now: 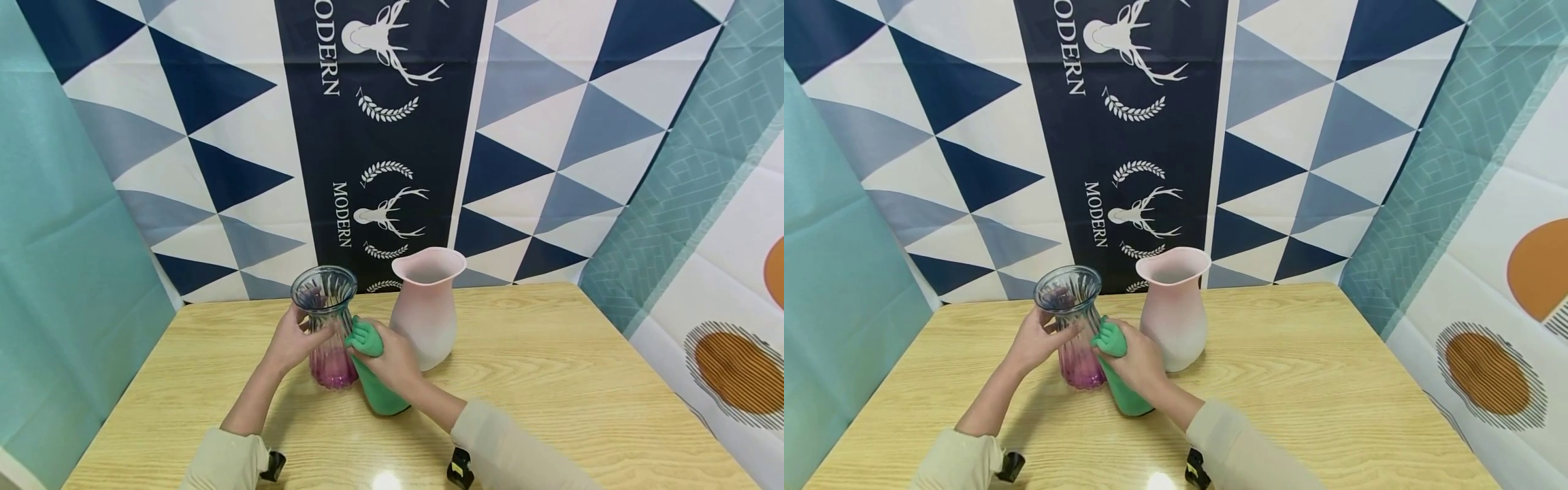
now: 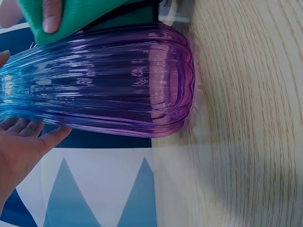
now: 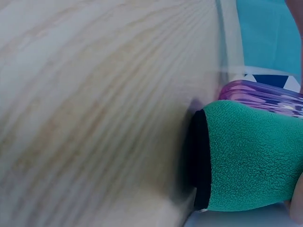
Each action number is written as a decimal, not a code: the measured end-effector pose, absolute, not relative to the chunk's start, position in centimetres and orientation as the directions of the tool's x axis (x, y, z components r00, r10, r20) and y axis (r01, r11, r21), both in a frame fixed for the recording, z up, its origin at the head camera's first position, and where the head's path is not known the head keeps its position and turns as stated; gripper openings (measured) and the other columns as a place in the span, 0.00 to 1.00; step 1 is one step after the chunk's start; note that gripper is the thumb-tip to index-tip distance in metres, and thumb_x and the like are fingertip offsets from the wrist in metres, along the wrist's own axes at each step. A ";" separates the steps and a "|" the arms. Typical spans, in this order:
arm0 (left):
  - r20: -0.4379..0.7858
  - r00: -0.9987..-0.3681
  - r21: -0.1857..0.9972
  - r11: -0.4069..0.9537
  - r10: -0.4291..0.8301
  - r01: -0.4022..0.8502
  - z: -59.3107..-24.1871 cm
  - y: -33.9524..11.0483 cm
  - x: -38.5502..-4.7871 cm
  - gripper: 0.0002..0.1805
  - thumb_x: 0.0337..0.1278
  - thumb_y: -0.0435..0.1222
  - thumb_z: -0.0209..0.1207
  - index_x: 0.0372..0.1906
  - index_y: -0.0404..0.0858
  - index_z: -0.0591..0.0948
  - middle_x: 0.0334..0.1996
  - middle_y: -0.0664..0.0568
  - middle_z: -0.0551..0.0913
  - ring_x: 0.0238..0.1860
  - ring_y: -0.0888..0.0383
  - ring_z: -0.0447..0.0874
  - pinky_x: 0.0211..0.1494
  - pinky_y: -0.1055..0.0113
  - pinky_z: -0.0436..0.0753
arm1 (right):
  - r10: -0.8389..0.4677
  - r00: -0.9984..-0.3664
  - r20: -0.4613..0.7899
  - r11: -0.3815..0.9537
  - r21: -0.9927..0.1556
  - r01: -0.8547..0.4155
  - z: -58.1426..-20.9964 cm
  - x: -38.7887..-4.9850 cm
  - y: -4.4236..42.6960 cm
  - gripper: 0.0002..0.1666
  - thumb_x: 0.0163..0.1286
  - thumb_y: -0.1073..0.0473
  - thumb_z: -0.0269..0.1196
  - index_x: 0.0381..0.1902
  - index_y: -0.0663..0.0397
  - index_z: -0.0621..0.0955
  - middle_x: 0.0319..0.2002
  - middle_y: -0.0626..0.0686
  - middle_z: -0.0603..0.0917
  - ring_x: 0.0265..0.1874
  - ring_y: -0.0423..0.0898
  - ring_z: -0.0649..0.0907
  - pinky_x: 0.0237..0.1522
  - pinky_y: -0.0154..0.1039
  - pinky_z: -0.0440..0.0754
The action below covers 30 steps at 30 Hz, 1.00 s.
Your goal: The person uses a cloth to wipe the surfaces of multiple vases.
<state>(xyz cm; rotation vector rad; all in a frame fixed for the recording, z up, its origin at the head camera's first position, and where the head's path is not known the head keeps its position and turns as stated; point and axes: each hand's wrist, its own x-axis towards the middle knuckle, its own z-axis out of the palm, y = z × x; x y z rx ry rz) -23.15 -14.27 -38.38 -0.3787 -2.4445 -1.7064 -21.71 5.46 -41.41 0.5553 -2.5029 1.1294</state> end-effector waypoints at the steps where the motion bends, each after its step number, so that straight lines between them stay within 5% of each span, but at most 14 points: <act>1: 0.252 -0.959 0.903 0.327 0.127 0.280 -38.4 -14.2 -23.1 0.40 0.51 0.36 0.65 0.68 0.39 0.58 0.65 0.38 0.67 0.68 0.39 0.61 0.68 0.42 0.63 | -0.210 -0.867 0.452 0.613 -0.630 -0.477 -41.6 -21.7 5.5 0.31 0.55 0.49 0.70 0.57 0.47 0.76 0.46 0.52 0.85 0.43 0.47 0.84 0.44 0.42 0.82; 14: 0.275 -0.955 0.896 0.332 0.109 0.296 -38.4 -14.2 -23.2 0.41 0.50 0.38 0.66 0.68 0.41 0.59 0.64 0.40 0.68 0.67 0.41 0.64 0.66 0.42 0.65 | -0.218 -0.883 0.416 0.646 -0.616 -0.450 -42.4 -21.5 5.6 0.32 0.54 0.48 0.70 0.57 0.46 0.76 0.44 0.52 0.85 0.42 0.48 0.84 0.44 0.43 0.82; 30: 0.285 -0.953 0.903 0.306 0.103 0.303 -38.5 -14.0 -23.2 0.39 0.49 0.34 0.66 0.66 0.39 0.61 0.62 0.38 0.70 0.66 0.40 0.64 0.64 0.41 0.68 | -0.156 -0.805 0.573 0.493 -0.661 -0.566 -39.8 -22.3 5.3 0.29 0.54 0.53 0.71 0.55 0.50 0.77 0.48 0.51 0.85 0.46 0.46 0.83 0.48 0.42 0.82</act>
